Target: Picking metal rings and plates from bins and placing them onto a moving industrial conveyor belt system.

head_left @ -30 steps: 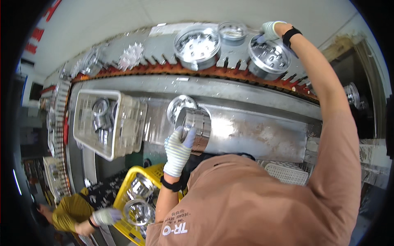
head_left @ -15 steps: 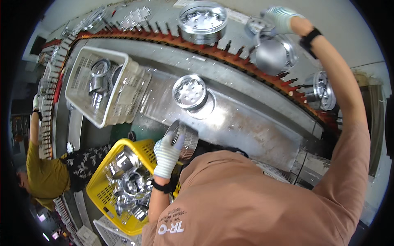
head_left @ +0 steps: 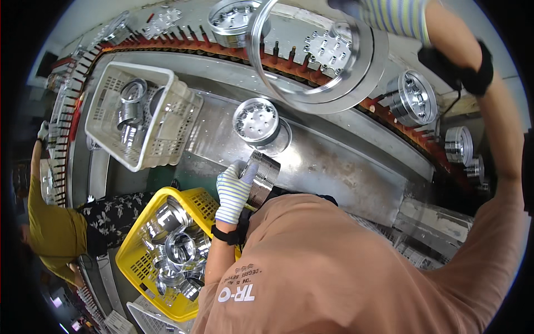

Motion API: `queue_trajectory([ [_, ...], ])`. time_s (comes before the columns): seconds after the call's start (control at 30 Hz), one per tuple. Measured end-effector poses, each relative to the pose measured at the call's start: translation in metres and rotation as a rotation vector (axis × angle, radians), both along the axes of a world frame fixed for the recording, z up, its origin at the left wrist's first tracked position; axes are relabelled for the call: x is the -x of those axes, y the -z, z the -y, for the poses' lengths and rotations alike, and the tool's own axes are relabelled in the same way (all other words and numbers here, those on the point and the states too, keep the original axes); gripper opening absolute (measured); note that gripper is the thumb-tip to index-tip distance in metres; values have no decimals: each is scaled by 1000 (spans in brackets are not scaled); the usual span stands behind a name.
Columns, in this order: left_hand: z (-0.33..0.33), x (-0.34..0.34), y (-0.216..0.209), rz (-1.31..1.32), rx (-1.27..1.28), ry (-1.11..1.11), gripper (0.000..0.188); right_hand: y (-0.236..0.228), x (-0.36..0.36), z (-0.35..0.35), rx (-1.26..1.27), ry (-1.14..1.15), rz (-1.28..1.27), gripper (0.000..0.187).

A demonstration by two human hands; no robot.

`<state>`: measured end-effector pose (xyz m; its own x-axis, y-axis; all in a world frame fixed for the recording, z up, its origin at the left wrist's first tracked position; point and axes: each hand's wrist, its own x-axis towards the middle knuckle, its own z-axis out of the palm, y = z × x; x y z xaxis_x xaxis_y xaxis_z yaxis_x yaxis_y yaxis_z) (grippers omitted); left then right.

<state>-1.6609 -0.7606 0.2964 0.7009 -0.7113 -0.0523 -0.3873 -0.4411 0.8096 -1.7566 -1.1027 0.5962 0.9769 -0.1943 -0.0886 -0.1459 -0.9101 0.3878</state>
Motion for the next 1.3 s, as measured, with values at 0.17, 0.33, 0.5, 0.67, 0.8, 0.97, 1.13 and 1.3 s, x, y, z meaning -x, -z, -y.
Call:
queue_trajectory([
  [0.17,-50,-9,-66,-514,244,-7,88,83,-9,-107,-353,182,-49,27],
  [0.33,-149,-11,-101,-465,337,-198,66,171,-29,-211,-1052,14,240,30],
  [0.5,-317,-19,-117,-237,24,-485,29,268,-34,-220,-1473,169,278,47],
  [0.67,-420,3,-66,-160,24,-785,40,277,-29,-104,-674,817,-143,52],
  [0.8,-440,3,-27,26,-776,-763,42,330,-2,-91,-807,1045,-152,50],
  [0.97,-377,-30,-59,502,-548,-609,34,347,64,-93,-1010,823,123,44],
  [1.13,-183,-15,-73,9,29,-129,34,243,139,-148,-1819,939,385,33],
  [1.3,4,56,-121,301,168,495,78,214,199,-173,-1948,878,503,33],
])
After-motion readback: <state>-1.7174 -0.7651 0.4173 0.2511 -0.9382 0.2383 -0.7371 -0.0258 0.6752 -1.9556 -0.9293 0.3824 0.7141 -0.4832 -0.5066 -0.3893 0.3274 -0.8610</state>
